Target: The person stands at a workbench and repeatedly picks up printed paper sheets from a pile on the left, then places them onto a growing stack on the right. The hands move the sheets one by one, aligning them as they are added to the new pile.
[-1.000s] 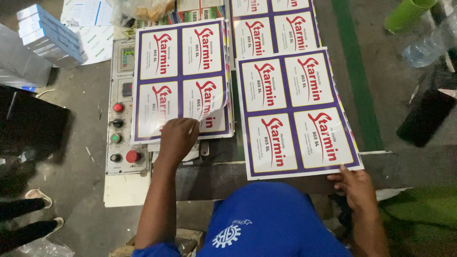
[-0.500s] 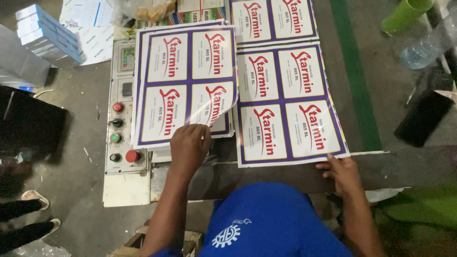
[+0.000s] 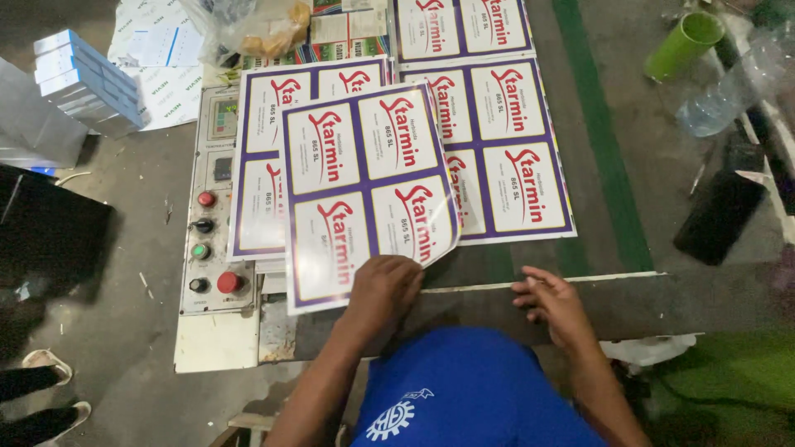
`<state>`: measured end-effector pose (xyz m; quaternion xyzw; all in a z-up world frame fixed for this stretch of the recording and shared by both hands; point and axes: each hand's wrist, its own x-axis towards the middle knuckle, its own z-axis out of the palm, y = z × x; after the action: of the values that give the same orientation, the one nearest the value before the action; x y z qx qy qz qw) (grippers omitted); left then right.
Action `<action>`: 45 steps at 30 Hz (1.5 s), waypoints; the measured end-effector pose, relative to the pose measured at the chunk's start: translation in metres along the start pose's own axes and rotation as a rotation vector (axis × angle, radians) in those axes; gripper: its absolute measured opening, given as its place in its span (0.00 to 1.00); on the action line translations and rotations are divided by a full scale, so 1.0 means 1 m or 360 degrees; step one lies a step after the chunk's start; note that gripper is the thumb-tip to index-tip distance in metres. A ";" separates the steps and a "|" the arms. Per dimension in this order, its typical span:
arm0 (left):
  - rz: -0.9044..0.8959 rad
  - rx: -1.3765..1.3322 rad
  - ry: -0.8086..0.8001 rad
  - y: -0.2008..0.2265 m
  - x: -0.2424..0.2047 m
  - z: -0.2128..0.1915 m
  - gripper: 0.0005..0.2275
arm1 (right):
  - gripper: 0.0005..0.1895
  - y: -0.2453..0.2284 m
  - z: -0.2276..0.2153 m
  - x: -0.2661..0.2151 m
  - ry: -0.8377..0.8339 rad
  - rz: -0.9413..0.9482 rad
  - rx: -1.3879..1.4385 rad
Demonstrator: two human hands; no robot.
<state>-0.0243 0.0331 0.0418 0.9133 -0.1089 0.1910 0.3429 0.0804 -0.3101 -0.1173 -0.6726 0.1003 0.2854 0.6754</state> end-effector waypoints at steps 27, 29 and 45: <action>-0.0016 -0.0046 0.0067 -0.047 -0.032 0.050 0.08 | 0.13 0.020 0.048 -0.016 0.0315 0.0038 0.0161; -0.0029 0.0098 0.0105 -0.068 -0.029 0.043 0.06 | 0.13 0.023 0.041 -0.020 0.0326 0.0016 0.0182; -0.0489 0.1001 -0.0064 -0.140 -0.064 0.017 0.26 | 0.14 0.075 -0.035 -0.091 0.0561 -0.0400 0.0358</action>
<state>-0.0310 0.1303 -0.0790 0.9835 0.0873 0.1431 0.0673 -0.0239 -0.3720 -0.1370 -0.6397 0.1632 0.0645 0.7483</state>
